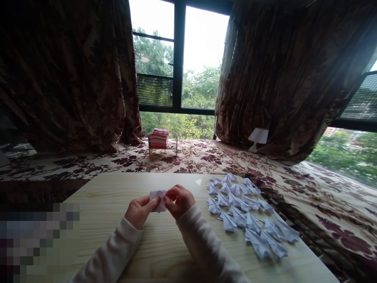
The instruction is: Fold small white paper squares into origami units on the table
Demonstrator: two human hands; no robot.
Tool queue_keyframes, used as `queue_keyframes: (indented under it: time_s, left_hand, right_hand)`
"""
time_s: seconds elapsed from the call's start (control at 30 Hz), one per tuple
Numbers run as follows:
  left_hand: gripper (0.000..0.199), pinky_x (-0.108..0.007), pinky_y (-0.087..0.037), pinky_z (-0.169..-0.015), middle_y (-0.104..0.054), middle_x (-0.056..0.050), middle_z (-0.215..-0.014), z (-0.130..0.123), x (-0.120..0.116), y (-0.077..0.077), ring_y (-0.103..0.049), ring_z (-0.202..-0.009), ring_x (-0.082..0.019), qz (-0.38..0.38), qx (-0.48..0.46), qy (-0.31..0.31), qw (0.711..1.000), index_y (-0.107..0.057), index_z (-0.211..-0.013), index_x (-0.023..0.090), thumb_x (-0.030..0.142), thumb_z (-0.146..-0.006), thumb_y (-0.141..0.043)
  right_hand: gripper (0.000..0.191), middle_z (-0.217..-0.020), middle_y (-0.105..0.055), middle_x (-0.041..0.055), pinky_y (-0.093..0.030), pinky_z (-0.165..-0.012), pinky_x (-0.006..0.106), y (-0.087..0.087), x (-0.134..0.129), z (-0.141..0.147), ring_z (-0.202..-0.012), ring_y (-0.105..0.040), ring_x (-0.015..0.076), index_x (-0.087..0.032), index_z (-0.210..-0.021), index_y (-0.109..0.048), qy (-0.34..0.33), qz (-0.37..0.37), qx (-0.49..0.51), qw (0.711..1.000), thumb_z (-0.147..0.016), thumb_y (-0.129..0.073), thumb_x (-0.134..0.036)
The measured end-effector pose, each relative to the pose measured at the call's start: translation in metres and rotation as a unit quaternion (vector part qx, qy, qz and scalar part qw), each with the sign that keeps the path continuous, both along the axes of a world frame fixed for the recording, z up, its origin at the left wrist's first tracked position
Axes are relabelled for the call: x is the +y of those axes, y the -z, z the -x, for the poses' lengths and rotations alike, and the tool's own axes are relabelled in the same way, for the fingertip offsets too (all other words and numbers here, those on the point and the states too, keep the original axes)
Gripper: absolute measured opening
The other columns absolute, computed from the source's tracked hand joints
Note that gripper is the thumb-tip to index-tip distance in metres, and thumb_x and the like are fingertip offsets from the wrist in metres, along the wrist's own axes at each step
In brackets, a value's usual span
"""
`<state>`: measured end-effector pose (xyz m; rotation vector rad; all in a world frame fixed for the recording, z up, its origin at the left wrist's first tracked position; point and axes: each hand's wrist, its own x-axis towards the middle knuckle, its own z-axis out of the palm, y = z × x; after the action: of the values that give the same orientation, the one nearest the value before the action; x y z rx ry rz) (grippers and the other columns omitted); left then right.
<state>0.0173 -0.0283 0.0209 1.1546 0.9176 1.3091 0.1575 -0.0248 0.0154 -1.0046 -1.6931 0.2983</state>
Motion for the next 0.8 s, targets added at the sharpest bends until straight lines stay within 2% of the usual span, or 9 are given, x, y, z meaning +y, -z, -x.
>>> queue_keyframes:
  time_s: [0.3,0.43,0.57,0.8]
  left_hand:
    - [0.016,-0.022,-0.045,-0.052,-0.067,0.000,-0.054,0.0001,0.0012,0.0025,-0.056,-0.050,-0.012,0.004,0.005,-0.016,1.000,-0.073,-0.067,0.015,0.023,-0.055,-0.067]
    - [0.015,-0.025,-0.047,-0.055,-0.066,0.000,-0.051,0.0012,0.0009,-0.0002,-0.057,-0.051,-0.013,0.027,-0.001,-0.010,1.000,-0.073,-0.063,0.014,0.025,-0.053,-0.068]
    - [0.012,-0.024,-0.046,-0.054,-0.066,0.000,-0.052,0.0028,0.0014,-0.0015,-0.056,-0.049,-0.013,0.035,-0.004,-0.022,0.999,-0.072,-0.059,0.014,0.023,-0.053,-0.067]
    - [0.024,-0.022,-0.045,-0.055,-0.069,-0.001,-0.057,0.0028,0.0035,0.0018,-0.056,-0.051,-0.012,0.017,0.009,-0.028,0.999,-0.074,-0.068,0.014,0.034,-0.056,-0.071]
  right_hand:
    - [0.010,-0.067,-0.055,0.0006,-0.040,-0.047,0.020,-0.0035,-0.0053,0.0016,-0.057,-0.049,0.0101,-0.019,-0.072,-0.061,0.001,-0.047,-0.081,0.996,-0.068,-0.054,-0.012]
    - [0.012,-0.069,-0.056,0.0010,-0.041,-0.056,0.023,-0.0065,-0.0086,0.0019,-0.063,-0.049,0.0122,-0.019,-0.071,-0.060,0.023,-0.082,-0.125,0.988,-0.070,-0.053,-0.011]
    - [0.012,-0.072,-0.056,0.0021,-0.040,-0.063,0.025,-0.0091,-0.0092,0.0003,-0.069,-0.048,0.0145,-0.020,-0.072,-0.059,0.017,-0.129,-0.191,0.973,-0.074,-0.050,-0.012]
    - [0.014,-0.072,-0.055,0.0024,-0.041,-0.063,0.024,-0.0089,-0.0087,-0.0017,-0.068,-0.047,0.0142,-0.020,-0.073,-0.058,-0.008,-0.122,-0.197,0.973,-0.075,-0.047,-0.010]
